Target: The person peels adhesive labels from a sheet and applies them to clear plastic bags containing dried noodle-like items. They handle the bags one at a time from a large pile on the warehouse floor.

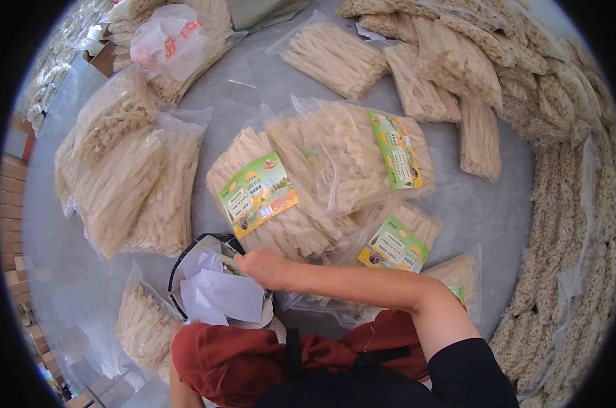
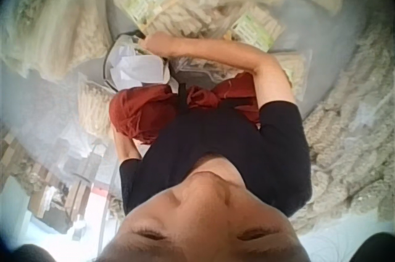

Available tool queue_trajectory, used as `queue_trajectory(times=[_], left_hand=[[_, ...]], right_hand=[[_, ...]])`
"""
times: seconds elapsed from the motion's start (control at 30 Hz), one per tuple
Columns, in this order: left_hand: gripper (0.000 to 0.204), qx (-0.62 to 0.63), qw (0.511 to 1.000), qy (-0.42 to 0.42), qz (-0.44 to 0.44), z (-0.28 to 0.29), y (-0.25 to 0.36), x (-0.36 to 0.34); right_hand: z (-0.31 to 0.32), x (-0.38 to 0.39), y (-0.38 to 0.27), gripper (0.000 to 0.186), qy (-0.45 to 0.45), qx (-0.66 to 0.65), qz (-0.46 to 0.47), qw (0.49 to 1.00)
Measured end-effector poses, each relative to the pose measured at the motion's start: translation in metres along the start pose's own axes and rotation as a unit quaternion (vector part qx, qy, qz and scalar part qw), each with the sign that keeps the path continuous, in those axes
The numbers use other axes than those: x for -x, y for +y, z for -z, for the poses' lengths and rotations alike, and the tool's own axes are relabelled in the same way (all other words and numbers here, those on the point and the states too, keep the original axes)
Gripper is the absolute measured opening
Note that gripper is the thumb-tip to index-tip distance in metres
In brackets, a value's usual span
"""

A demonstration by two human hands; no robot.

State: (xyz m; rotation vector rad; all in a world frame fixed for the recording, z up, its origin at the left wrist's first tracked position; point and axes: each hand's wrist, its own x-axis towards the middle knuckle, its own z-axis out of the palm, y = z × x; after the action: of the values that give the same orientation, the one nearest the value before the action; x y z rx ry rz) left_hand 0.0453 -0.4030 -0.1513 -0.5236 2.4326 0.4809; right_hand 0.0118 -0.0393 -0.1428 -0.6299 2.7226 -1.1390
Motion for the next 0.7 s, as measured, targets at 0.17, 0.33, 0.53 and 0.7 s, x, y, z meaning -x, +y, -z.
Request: queue_trajectory(times=[0.17, 0.33, 0.53, 0.7], left_hand=[[0.023, 0.108, 0.994, 0.002, 0.034, -0.046, -0.031, 0.022], [0.024, 0.144, 0.988, 0.009, 0.055, -0.057, -0.052, 0.022], [0.025, 0.168, 0.983, 0.004, 0.071, -0.067, -0.067, 0.018], [0.026, 0.173, 0.981, 0.006, 0.087, -0.066, -0.073, 0.017]], right_hand=[[0.010, 0.004, -0.004, 0.014, 0.004, -0.015, -0.006, 1.000], [0.011, 0.005, -0.008, 0.015, -0.013, 0.006, -0.018, 1.000], [-0.011, 0.009, -0.014, 0.014, 0.009, 0.074, 0.058, 0.996], [-0.027, 0.005, -0.030, 0.011, 0.066, 0.079, 0.111, 0.988]])
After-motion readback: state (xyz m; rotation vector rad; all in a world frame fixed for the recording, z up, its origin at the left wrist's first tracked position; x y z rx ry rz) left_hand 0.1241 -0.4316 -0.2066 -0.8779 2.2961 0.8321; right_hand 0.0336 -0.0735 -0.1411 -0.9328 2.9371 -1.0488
